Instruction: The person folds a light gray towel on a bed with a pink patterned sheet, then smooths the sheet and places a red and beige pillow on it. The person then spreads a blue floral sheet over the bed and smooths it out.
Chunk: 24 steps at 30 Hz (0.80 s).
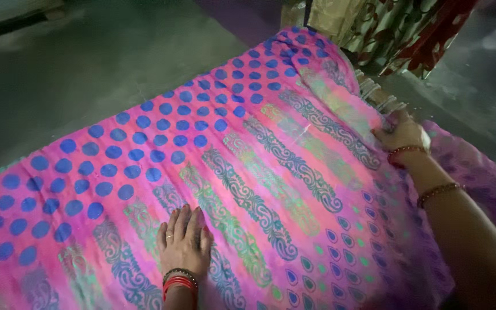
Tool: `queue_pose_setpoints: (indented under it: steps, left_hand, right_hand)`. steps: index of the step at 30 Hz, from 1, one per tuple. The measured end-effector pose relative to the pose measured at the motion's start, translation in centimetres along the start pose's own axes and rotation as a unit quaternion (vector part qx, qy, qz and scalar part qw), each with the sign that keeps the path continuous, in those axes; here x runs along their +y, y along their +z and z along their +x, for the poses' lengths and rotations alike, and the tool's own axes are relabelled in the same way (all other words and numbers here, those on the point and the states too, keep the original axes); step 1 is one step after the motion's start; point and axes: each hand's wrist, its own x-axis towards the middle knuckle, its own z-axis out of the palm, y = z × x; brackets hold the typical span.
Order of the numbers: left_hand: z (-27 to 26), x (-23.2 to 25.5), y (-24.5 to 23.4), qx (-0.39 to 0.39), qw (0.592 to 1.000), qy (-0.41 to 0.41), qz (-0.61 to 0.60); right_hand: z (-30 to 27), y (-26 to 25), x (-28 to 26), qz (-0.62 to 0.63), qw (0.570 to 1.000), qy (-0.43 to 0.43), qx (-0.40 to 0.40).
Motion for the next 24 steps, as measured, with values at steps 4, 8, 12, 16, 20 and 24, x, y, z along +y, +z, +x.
queue_pose_setpoints:
  steps: [4, 8, 12, 16, 20, 24]
  left_hand:
    - [0.0, 0.0, 0.1, -0.005, 1.0, -0.007, 0.003]
    - [-0.1, -0.1, 0.2, -0.002, 1.0, -0.003, 0.002]
    - [0.1, -0.2, 0.1, -0.013, 1.0, 0.002, 0.011]
    - [0.0, 0.0, 0.3, -0.03, 0.999, -0.013, 0.02]
    - [0.0, -0.1, 0.3, -0.022, 1.0, -0.011, 0.018]
    - [0.1, 0.1, 0.1, -0.021, 1.0, -0.01, 0.017]
  right_hand:
    - [1.7, -0.6, 0.0, -0.158, 0.983, -0.05, -0.076]
    - [3.5, 0.1, 0.8, -0.005, 0.987, -0.002, -0.161]
    - [5.2, 2.2, 2.6, 0.004, 0.983, -0.017, -0.184]
    - [7.3, 4.0, 5.8, -0.006, 0.979, -0.042, -0.199]
    - [10.6, 3.0, 11.2, 0.024, 0.984, 0.143, 0.101]
    - [9.6, 1.5, 14.9, -0.052, 0.959, 0.17, 0.223]
